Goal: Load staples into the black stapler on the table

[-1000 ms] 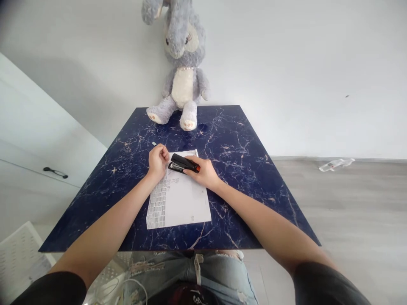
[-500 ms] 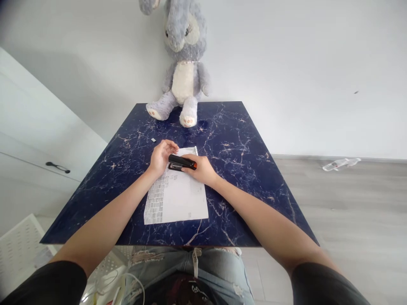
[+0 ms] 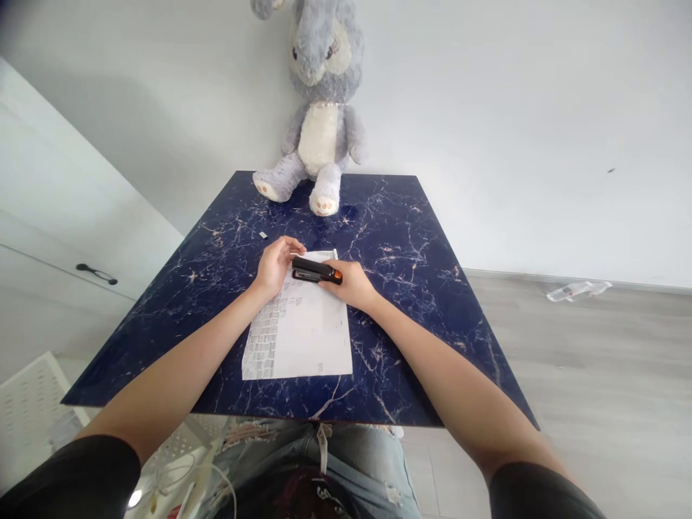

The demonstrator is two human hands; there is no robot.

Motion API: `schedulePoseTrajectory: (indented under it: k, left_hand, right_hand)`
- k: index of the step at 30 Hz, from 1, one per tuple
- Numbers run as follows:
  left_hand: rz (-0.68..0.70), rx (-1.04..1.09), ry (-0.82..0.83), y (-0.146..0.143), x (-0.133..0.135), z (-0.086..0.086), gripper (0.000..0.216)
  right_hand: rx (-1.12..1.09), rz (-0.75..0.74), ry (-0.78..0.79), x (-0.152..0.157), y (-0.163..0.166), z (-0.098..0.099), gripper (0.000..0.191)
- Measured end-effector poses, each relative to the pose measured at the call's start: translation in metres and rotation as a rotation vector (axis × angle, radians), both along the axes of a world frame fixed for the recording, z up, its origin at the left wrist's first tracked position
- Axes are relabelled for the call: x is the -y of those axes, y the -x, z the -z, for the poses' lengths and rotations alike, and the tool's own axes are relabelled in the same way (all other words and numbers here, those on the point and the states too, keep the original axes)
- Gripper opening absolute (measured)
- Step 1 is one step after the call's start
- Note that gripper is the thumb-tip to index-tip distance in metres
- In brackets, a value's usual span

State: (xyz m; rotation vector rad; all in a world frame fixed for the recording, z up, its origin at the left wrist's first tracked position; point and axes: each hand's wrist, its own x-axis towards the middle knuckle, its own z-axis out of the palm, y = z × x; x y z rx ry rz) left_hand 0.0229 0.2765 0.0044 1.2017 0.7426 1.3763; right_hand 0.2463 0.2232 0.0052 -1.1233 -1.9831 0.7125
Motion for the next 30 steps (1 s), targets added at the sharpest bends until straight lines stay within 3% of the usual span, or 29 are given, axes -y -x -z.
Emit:
schedulePoseTrajectory:
  k: [4,7,10,14,30]
  left_hand:
    - [0.011,-0.131,-0.049,0.0,0.0,0.001,0.028]
    - [0.035,-0.235,-0.085,0.001,0.003,-0.001,0.026]
    - [0.081,-0.282,-0.101,0.002,0.004,-0.003,0.027]
    - [0.128,-0.277,-0.104,0.002,0.004,-0.002,0.026]
    - [0.141,-0.217,-0.059,0.0,0.002,-0.001,0.028]
  right_hand:
    - [-0.018,0.068,0.018,-0.004,-0.001,0.001,0.032]
    - [-0.072,-0.013,0.055,-0.005,-0.003,-0.002,0.042]
    - [-0.3,-0.127,0.165,-0.007,-0.004,-0.005,0.045]
    - [-0.558,-0.145,0.348,-0.008,-0.005,-0.005,0.049]
    - [-0.635,-0.215,0.434,-0.007,-0.004,-0.011,0.06]
